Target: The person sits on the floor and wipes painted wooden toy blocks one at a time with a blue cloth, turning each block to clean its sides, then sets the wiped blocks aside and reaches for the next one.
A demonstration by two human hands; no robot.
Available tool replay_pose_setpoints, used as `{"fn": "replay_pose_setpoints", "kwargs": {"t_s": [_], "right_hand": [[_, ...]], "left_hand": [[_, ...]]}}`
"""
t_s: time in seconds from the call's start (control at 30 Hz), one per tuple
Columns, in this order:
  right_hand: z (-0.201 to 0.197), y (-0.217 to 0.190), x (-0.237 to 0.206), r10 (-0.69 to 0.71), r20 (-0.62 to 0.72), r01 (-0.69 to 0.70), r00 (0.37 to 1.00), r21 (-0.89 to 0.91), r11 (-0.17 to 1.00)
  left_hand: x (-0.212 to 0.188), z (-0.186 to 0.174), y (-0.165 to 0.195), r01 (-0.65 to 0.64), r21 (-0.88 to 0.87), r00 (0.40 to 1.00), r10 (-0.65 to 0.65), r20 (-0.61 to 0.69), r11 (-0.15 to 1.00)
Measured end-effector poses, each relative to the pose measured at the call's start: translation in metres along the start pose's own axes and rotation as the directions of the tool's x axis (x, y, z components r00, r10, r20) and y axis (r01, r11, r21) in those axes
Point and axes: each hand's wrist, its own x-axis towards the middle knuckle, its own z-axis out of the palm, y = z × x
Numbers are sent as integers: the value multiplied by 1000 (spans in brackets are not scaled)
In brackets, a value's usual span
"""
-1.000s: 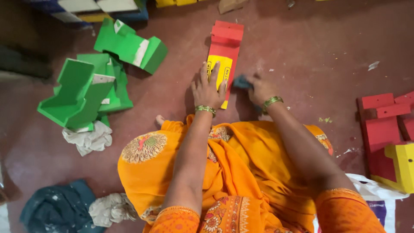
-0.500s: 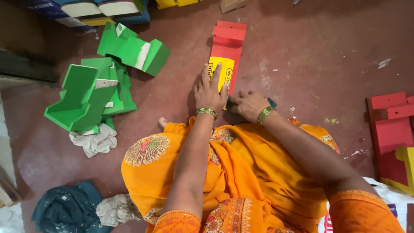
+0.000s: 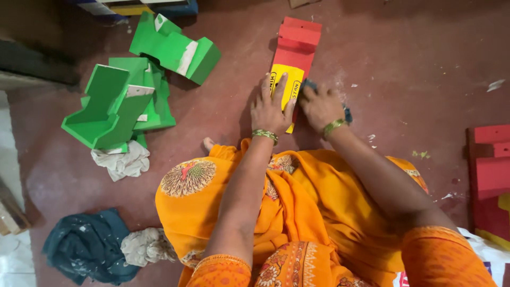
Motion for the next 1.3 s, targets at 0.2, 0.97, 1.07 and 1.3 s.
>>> {"fn": "replay_pose_setpoints", "kwargs": {"t_s": [0.2, 0.97, 1.07, 1.3], "right_hand": [[-25, -39, -41, -281, 276, 225, 919, 215, 950], [-17, -32, -38, -180, 472, 13, 863, 336, 942], [-29, -28, -39, -280, 583, 34, 763, 396, 918], [9, 42, -6, 449, -77, -210, 890, 804, 555]], "left_hand": [[1, 0, -1, -10, 26, 1000, 10, 1, 1000], [1, 2, -3, -50, -31, 996, 48, -79, 998], [1, 2, -2, -18, -2, 1000, 18, -23, 1000], [0, 1, 0, 3, 23, 1000, -3, 8, 1000]]}}
